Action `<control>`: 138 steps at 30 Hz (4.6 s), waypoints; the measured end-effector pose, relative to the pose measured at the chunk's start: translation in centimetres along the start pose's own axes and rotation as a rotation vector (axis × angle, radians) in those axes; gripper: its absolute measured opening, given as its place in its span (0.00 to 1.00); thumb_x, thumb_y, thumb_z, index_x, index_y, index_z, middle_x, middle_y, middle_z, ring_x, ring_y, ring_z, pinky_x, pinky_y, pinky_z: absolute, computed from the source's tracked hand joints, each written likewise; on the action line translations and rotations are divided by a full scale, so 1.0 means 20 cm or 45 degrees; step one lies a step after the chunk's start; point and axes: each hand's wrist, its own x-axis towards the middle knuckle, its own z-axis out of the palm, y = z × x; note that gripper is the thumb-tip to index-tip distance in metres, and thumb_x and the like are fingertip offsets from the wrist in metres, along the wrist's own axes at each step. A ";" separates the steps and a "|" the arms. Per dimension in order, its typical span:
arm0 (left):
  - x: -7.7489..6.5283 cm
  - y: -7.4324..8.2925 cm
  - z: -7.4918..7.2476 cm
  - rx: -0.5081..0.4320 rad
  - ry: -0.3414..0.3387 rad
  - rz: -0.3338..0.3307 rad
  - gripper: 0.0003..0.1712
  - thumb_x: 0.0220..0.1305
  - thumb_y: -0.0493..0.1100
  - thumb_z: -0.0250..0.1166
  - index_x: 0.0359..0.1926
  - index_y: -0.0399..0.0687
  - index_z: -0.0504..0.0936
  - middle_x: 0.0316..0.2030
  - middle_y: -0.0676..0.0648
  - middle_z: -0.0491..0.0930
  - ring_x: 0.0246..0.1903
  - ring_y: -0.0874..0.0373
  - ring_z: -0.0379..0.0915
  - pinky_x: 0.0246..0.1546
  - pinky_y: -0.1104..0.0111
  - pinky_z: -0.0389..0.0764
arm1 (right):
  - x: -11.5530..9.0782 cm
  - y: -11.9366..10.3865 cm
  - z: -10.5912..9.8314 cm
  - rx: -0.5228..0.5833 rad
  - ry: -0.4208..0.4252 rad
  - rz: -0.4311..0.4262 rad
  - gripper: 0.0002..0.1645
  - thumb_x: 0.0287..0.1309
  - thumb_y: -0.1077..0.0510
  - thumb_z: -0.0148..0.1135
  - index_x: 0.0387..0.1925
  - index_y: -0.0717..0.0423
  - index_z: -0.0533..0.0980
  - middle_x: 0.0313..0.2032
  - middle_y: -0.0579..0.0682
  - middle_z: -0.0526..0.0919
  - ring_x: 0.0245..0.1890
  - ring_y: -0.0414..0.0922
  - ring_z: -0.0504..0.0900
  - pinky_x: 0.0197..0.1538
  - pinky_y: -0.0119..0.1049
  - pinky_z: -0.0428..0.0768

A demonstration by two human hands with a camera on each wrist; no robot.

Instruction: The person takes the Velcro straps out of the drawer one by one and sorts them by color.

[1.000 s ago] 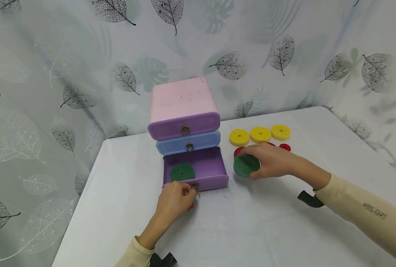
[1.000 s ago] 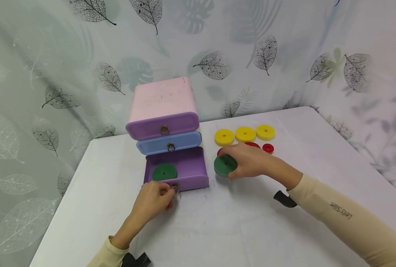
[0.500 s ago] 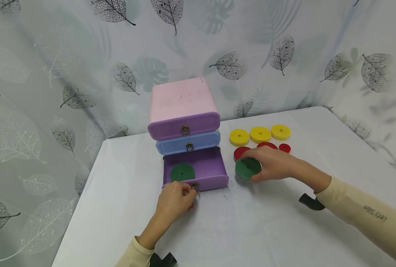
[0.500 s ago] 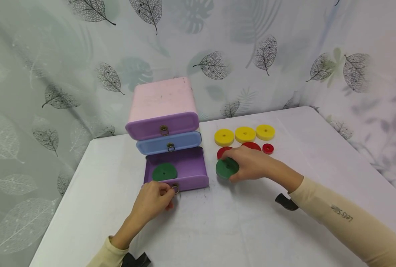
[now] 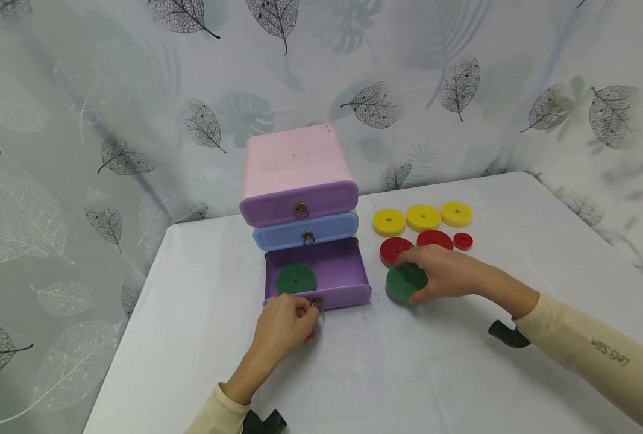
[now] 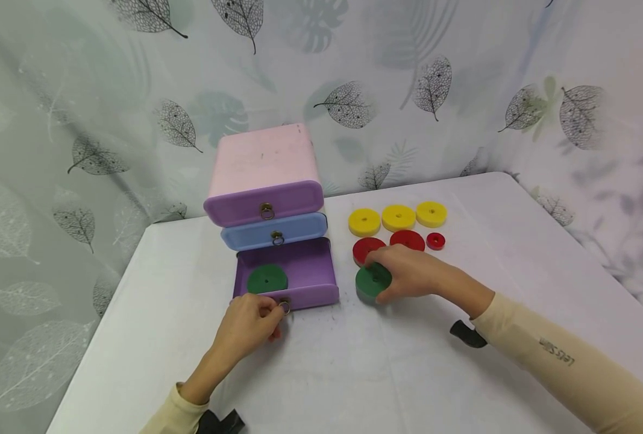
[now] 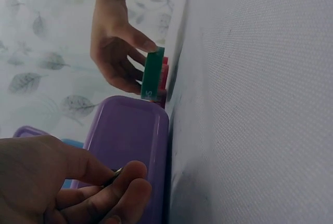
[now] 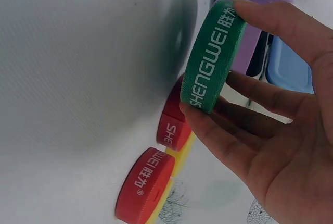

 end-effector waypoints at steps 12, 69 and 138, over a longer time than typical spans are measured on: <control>0.00 0.00 0.00 -0.009 -0.002 -0.012 0.17 0.65 0.38 0.64 0.18 0.48 0.84 0.08 0.64 0.70 0.09 0.65 0.66 0.12 0.72 0.58 | 0.01 0.02 0.04 -0.005 -0.037 0.031 0.42 0.42 0.47 0.86 0.59 0.54 0.78 0.51 0.49 0.81 0.53 0.51 0.77 0.44 0.43 0.85; 0.01 0.01 0.00 0.011 -0.008 0.010 0.21 0.65 0.38 0.64 0.14 0.54 0.79 0.08 0.64 0.71 0.09 0.67 0.65 0.11 0.71 0.60 | 0.42 -0.48 -0.01 -0.068 0.059 -0.471 0.22 0.64 0.59 0.72 0.58 0.56 0.80 0.55 0.51 0.84 0.54 0.52 0.81 0.57 0.45 0.80; 0.02 0.00 -0.01 -0.004 -0.025 0.024 0.21 0.64 0.37 0.62 0.13 0.54 0.78 0.08 0.64 0.71 0.10 0.67 0.67 0.11 0.72 0.61 | 0.76 -0.48 0.22 -0.050 -0.040 -0.505 0.22 0.57 0.51 0.79 0.47 0.53 0.77 0.45 0.44 0.83 0.44 0.44 0.77 0.49 0.38 0.76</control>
